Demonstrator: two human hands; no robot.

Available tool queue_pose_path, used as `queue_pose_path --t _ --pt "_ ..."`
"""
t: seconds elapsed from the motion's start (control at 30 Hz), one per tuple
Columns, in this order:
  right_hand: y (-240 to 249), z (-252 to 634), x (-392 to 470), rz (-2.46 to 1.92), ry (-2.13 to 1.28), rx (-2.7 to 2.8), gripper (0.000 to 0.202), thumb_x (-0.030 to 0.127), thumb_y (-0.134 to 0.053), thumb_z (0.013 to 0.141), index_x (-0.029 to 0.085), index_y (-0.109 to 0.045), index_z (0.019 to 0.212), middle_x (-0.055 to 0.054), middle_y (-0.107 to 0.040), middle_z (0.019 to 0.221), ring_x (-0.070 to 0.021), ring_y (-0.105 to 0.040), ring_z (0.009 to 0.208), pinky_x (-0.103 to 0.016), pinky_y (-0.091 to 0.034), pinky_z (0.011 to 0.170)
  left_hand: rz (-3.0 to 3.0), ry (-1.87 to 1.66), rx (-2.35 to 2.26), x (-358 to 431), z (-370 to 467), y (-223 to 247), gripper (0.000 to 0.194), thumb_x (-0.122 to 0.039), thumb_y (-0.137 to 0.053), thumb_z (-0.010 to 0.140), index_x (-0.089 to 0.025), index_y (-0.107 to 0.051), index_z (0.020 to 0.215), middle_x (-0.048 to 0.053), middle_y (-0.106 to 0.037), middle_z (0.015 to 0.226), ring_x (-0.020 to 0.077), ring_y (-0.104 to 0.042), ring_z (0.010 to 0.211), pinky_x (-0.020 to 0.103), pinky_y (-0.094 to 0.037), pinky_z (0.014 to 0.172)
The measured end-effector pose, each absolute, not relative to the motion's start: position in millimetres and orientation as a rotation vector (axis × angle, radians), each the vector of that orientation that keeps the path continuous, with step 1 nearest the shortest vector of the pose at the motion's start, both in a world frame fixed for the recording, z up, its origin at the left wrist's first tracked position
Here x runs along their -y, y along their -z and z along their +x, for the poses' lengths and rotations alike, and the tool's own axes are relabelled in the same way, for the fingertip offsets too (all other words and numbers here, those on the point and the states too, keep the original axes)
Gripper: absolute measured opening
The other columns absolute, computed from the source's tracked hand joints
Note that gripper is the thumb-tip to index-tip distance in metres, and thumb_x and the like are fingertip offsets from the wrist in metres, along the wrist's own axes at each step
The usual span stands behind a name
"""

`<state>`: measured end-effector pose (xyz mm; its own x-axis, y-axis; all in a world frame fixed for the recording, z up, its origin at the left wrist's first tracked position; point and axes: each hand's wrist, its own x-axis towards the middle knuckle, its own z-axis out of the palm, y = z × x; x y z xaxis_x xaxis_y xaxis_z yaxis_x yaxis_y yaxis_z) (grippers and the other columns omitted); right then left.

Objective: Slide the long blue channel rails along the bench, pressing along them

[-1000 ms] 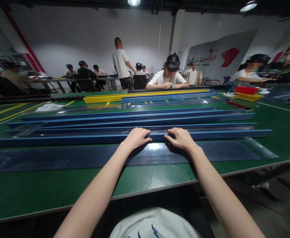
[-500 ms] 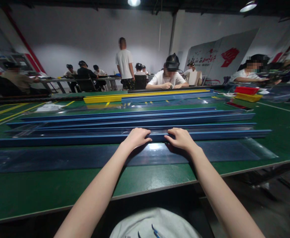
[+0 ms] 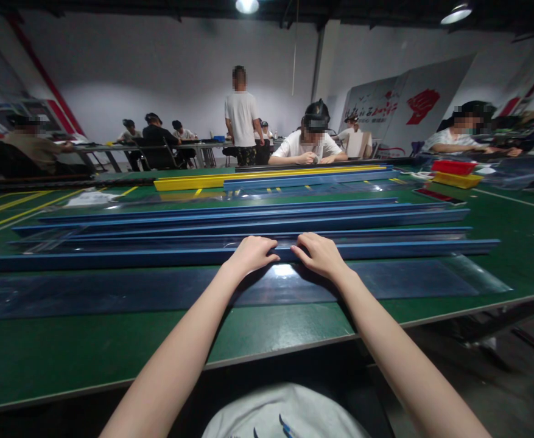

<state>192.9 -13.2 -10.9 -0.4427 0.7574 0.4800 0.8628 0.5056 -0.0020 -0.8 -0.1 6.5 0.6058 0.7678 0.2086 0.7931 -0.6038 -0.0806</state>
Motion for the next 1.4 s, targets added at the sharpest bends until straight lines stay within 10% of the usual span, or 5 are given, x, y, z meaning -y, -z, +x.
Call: queue_pose_path --t 1.4 --pt "9 219 14 -1.365 0.285 2.291 0.014 0.031 -0.046 0.079 0.02 -0.053 0.075 -0.004 -0.058 0.078 -0.0165 -0.05 0.075 -0.025 -0.032 0.063 -2.708 0.276 1.263 5 -2 -11 0.017 -0.036 -0.053 0.08 -0.019 -0.056 0.085 0.003 -0.061 0.09 0.0171 -0.057 0.083 0.023 -0.041 0.064"
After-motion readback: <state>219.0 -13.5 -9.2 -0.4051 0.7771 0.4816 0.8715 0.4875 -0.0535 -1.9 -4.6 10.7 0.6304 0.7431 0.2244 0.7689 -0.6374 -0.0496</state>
